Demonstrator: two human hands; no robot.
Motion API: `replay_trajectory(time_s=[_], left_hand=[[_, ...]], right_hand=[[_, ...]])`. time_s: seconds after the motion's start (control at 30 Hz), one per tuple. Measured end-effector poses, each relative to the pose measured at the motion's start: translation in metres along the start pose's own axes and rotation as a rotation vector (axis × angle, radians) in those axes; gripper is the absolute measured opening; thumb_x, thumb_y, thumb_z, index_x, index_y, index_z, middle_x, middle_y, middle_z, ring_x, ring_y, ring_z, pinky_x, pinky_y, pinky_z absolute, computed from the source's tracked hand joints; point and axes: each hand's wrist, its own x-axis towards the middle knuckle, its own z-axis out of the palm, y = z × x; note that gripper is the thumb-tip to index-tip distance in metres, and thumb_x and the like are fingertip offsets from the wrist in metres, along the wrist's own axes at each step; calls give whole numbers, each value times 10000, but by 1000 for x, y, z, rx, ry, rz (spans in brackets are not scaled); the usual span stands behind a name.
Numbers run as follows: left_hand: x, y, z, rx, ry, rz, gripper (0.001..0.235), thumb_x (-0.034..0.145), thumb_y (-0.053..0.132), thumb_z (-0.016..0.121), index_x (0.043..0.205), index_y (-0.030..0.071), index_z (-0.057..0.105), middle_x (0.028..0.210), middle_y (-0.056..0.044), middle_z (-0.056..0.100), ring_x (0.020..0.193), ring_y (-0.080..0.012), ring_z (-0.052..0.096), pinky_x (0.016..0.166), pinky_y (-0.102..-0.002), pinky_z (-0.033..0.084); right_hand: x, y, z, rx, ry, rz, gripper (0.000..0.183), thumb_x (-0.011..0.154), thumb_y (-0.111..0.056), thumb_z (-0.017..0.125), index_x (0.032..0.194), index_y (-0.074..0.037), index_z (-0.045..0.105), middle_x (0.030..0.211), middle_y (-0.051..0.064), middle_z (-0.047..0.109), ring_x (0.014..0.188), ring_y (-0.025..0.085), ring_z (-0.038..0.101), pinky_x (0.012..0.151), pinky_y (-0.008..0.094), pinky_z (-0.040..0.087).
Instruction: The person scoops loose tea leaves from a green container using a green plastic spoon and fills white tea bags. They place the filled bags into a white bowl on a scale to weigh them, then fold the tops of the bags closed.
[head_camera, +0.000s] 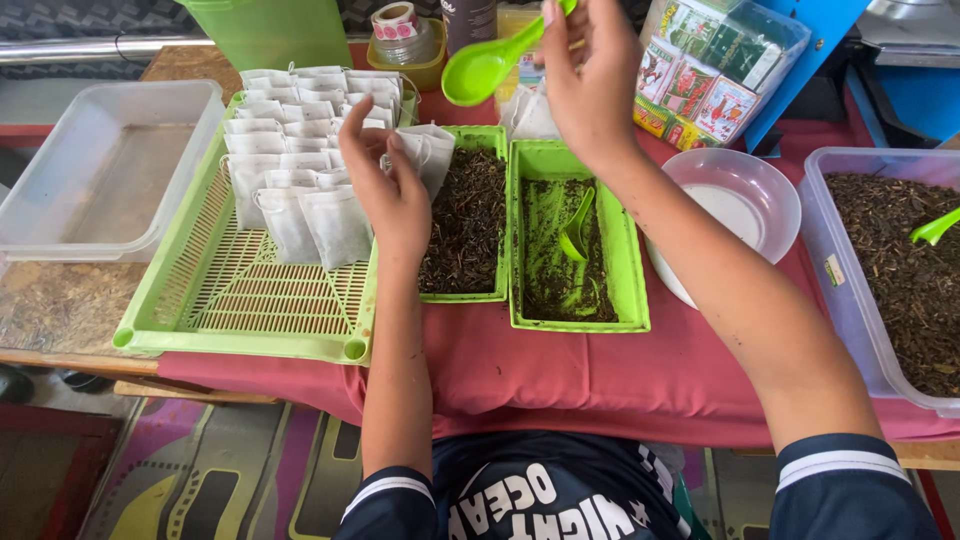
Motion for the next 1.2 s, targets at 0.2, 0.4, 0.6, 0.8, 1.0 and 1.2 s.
replay_trajectory(time_s=[0.2,0.4,0.6,0.8,1.0,1.2], left_hand=[[3,-1,0,-35,92,-54,292,1102,140,422,1389,97,447,1025,-36,499,924,-133,498,914,-305,468],[0,-25,2,-229,67,-120,292,1112,80,460,1386,180,480,1050,-31,472,936,-120,508,786,-273,485],[0,-27,3,-379,84,-148,292,1093,70,520,1371,160,516,1034,-19,498,908,-86,491,786,-242,433],[-9,-38,19,-729,6,-400,341,1037,-25,548,1356,96,548,989,-36,629,929,-127,676,812,-239,544],[-17,-22,31,-794,-106,-494,402,975,-58,586,1353,79,573,1014,-84,669,912,-160,686,782,-286,592],[-19,25,29,-650,-515,-495,416,1118,273,500,1452,25,520,1287,-221,576,1248,-361,579,1020,-563,537]], right_hand=[[-32,25,14,-129,-499,601,225,1081,-109,513,1301,-79,549,887,35,658,662,108,639,524,186,479],[-67,48,41,-37,-654,438,318,1017,-40,609,1332,-9,593,1023,174,693,868,247,660,751,380,546],[-50,-5,34,107,-671,427,352,963,39,515,1290,-9,636,1166,178,640,1133,337,556,1007,462,431],[-59,-30,23,208,-631,489,240,1000,-58,631,1230,9,639,1138,186,640,1073,327,668,841,454,578],[-70,-12,0,231,-467,639,97,1028,-29,594,1106,-22,652,976,103,641,870,208,650,709,301,570],[-98,10,-31,398,-190,636,80,1028,-103,670,1060,-31,653,938,41,635,813,80,607,595,189,521]])
